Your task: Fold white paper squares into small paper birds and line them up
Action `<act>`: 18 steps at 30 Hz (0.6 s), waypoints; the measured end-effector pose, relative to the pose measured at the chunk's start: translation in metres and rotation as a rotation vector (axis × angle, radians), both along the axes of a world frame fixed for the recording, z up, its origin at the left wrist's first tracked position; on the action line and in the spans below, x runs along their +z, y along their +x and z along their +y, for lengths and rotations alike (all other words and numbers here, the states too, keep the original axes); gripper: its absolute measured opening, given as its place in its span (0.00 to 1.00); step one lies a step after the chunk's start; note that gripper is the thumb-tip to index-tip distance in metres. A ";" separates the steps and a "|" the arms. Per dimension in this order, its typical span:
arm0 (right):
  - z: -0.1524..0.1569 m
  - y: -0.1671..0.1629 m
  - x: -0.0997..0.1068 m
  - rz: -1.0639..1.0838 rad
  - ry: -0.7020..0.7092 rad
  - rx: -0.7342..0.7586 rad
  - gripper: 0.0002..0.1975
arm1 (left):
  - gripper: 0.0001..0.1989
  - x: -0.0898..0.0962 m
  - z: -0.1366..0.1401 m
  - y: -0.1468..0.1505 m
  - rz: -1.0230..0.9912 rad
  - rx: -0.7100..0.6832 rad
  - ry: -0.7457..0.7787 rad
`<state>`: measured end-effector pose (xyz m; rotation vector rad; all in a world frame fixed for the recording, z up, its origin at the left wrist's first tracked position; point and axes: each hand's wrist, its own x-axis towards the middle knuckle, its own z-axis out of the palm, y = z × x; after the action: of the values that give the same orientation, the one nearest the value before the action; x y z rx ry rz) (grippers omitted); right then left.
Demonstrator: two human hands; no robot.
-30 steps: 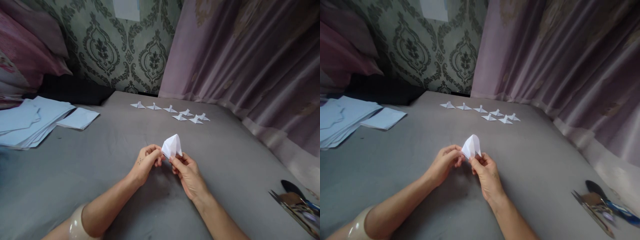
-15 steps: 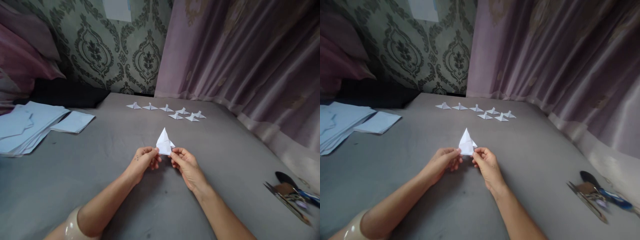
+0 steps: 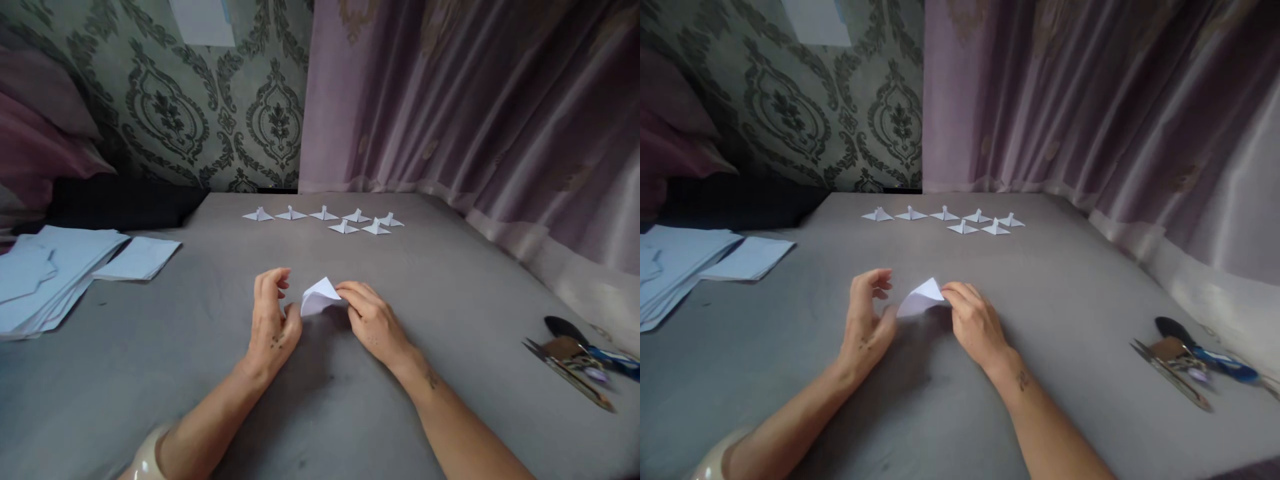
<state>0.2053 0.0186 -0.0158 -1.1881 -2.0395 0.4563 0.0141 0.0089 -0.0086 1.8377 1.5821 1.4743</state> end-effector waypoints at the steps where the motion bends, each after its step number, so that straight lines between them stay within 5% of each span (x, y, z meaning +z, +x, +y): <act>1: 0.001 0.001 -0.001 -0.043 0.013 0.024 0.26 | 0.24 -0.001 0.000 0.000 -0.011 0.000 -0.007; 8: -0.001 0.001 -0.005 -0.121 -0.003 0.015 0.30 | 0.13 0.007 0.000 -0.002 -0.157 -0.031 -0.227; 15: -0.006 -0.007 0.001 0.041 -0.068 0.126 0.30 | 0.17 0.004 -0.002 0.006 0.042 -0.195 -0.379; 18: -0.007 -0.010 0.000 0.066 -0.057 0.127 0.29 | 0.11 0.002 0.000 0.006 0.047 -0.166 -0.411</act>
<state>0.1958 0.0115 -0.0155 -1.0659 -2.0645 0.6104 0.0206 0.0088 -0.0065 1.7212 1.5679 0.9549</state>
